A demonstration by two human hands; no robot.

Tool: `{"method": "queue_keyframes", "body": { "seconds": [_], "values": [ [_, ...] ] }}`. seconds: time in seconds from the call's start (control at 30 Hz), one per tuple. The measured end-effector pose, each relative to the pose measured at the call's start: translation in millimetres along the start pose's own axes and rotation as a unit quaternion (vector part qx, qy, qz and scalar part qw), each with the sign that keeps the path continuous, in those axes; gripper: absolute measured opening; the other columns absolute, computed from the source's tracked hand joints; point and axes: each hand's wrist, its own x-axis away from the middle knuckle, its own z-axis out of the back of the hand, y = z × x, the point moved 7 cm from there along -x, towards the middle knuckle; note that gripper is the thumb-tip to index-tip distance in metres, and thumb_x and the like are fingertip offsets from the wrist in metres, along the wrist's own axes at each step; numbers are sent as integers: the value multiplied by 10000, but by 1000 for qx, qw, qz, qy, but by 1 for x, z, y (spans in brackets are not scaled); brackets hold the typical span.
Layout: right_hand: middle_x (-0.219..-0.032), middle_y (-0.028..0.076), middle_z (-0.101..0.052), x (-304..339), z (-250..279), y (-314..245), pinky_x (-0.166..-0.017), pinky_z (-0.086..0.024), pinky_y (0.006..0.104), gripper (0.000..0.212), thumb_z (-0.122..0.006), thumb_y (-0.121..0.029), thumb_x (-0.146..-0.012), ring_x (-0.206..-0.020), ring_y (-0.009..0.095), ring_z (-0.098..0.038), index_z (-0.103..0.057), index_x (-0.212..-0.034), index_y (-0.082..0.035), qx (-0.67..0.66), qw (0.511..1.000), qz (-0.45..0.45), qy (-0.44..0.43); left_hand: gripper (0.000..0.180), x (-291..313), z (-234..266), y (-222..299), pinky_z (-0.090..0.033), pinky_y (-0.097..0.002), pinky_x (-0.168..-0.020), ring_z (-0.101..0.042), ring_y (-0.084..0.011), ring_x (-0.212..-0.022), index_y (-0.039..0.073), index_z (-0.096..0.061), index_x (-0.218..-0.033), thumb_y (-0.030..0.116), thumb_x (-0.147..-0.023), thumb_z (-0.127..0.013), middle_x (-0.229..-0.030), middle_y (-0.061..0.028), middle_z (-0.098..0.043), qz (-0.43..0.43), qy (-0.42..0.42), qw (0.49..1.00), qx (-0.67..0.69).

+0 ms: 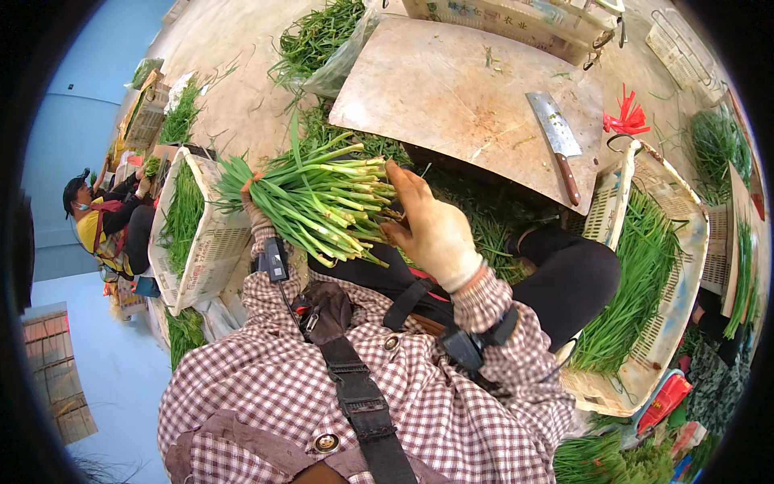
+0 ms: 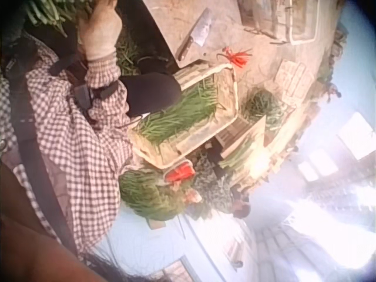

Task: The person sorts, bundles, and trims green leafy stalks by hand at a workbench, using red ties to secure the bundles and a large knife to trim the ends before placing them into bins.

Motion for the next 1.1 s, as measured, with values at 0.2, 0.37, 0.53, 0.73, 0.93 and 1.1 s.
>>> {"method": "queue_keyframes", "body": {
  "seconds": [0.2, 0.37, 0.53, 0.73, 0.93, 1.1],
  "values": [
    [-672, 70, -577, 16, -9, 0, -533, -468, 391, 131, -575, -141, -779, -638, 283, -605, -589, -898, -89, 191, 975, 92, -69, 261, 1, -1, 6, -477, -330, -784, -538, -159, -806, 73, -536, -961, 215, -766, -636, -868, -24, -565, -78, 26, 995, -63],
    [-806, 77, -622, 76, 67, 60, -598, -484, 352, 260, -636, -104, -728, -692, 265, -616, -619, -987, -116, 144, 988, -34, -46, 242, 5, -9, 3, -474, -341, -802, -542, -169, -813, 78, -538, -960, 175, -760, -635, -845, -26, -574, -67, 23, 997, -14],
    [-888, 24, -619, 53, 79, -1, -615, -470, 342, 246, -676, -125, -704, -720, 238, -610, -640, -948, -125, 252, 966, -49, -21, 197, 6, -30, -6, -483, -359, -790, -553, -175, -796, 88, -560, -915, 182, -760, -638, -813, -22, -582, -80, 38, 996, -14],
    [-716, 59, -560, -15, 14, -47, -551, -461, 345, 45, -562, -98, -721, -664, 223, -602, -581, -756, -119, 279, 954, 97, -42, 189, 9, -45, -2, -493, -376, -803, -565, -173, -780, 103, -567, -901, 181, -746, -643, -771, -23, -578, -129, 38, 990, -48],
    [-741, 85, -581, -16, -5, -15, -542, -466, 370, 129, -654, -199, -722, -634, 269, -602, -575, -744, -99, 215, 976, 8, -32, 182, 17, -58, -4, -453, -360, -861, -562, -181, -820, 88, -576, -949, 151, -787, -633, -829, -37, -587, -118, -22, 993, -6],
    [-732, 81, -571, -25, -19, -11, -545, -461, 386, 140, -663, -200, -718, -649, 275, -591, -570, -760, -105, 255, 965, 45, -32, 149, 19, -65, -11, -483, -375, -819, -563, -186, -796, 102, -604, -933, 100, -784, -612, -847, -35, -589, -85, -20, 995, 42]
  ]
}}
